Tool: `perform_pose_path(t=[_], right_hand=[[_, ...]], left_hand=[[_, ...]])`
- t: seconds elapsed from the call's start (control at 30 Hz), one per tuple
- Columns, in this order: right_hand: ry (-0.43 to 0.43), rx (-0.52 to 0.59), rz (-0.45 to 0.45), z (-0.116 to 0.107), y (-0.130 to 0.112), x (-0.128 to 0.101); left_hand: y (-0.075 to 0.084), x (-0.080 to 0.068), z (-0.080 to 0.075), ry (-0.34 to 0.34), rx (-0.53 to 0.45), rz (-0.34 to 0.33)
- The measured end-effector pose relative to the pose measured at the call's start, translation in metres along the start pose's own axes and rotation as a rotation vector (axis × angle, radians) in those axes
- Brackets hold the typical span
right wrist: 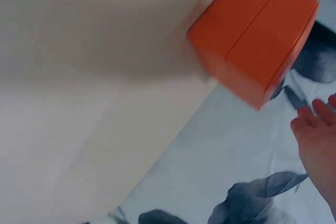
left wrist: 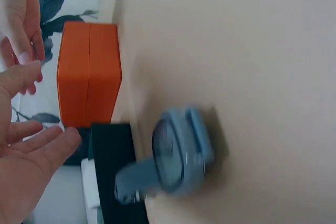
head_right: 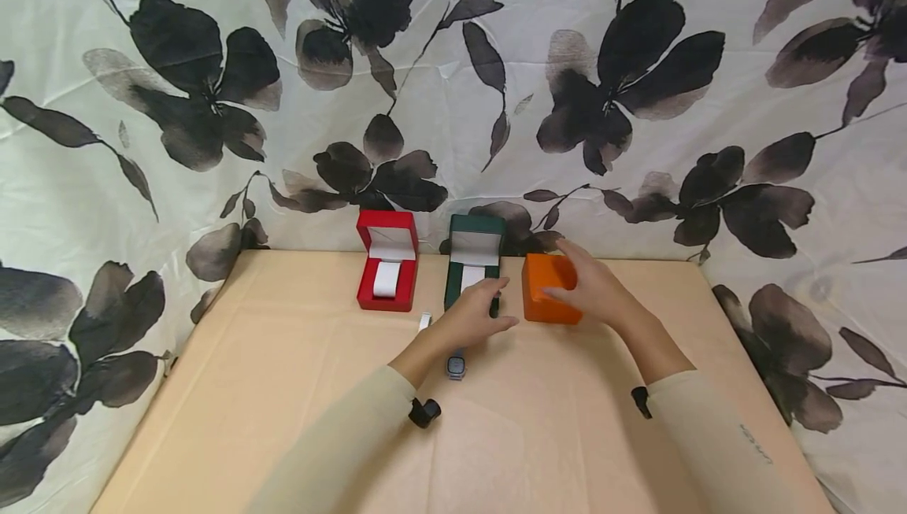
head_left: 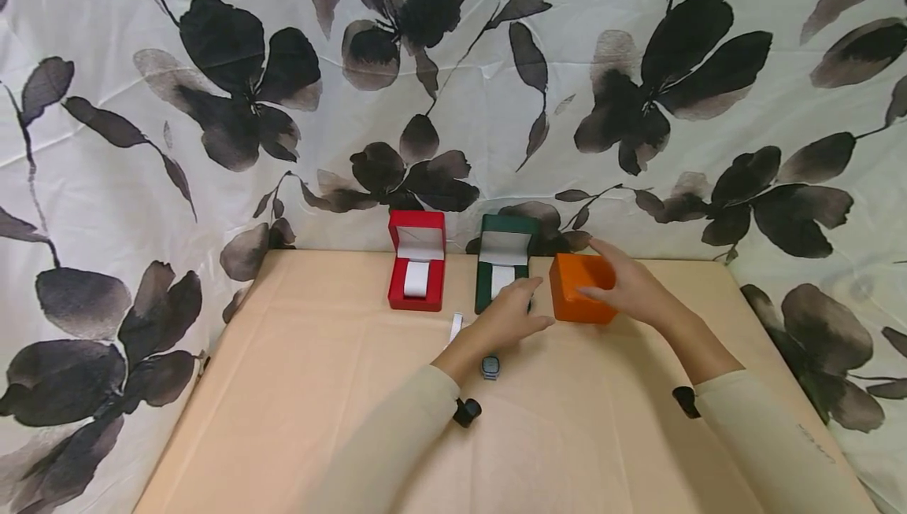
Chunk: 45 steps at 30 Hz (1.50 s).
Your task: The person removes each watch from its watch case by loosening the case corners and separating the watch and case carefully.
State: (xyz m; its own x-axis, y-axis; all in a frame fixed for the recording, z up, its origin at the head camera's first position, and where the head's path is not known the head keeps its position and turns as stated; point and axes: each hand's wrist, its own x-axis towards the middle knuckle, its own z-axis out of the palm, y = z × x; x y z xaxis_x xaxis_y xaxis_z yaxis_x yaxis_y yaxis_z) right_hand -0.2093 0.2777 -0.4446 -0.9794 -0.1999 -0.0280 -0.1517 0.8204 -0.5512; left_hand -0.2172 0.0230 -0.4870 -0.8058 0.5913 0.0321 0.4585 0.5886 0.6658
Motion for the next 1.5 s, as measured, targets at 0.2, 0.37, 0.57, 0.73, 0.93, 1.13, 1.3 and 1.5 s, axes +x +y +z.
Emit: perform_pose_path(t=[0.2, 0.37, 0.57, 0.73, 0.93, 1.13, 1.3, 1.5], right_hand=[[-0.062, -0.02, -0.042, -0.009, 0.019, 0.003], [-0.11, -0.016, -0.087, -0.01, 0.03, 0.005], [-0.112, -0.052, -0.104, -0.009, 0.041, 0.009], [-0.126, -0.087, -0.085, -0.009, 0.047, 0.012], [-0.143, -0.104, -0.092, -0.005, 0.054, 0.017], [-0.134, -0.085, -0.114, 0.0, 0.057, 0.017], [-0.113, -0.097, -0.114, 0.005, 0.058, 0.018], [-0.091, -0.104, -0.123, 0.006, 0.06, 0.016]], left_hand=[[0.011, 0.005, 0.019, 0.027, -0.104, 0.03], [0.017, 0.012, 0.033, 0.042, -0.143, 0.015], [0.021, 0.022, 0.048, 0.093, -0.144, -0.007], [0.021, 0.024, 0.056, 0.139, -0.203, -0.109], [0.018, 0.029, 0.063, 0.17, -0.219, -0.142], [0.018, 0.035, 0.072, 0.216, -0.171, -0.179], [0.018, 0.039, 0.078, 0.243, -0.054, -0.202], [0.019, 0.046, 0.08, 0.263, -0.024, -0.214]])
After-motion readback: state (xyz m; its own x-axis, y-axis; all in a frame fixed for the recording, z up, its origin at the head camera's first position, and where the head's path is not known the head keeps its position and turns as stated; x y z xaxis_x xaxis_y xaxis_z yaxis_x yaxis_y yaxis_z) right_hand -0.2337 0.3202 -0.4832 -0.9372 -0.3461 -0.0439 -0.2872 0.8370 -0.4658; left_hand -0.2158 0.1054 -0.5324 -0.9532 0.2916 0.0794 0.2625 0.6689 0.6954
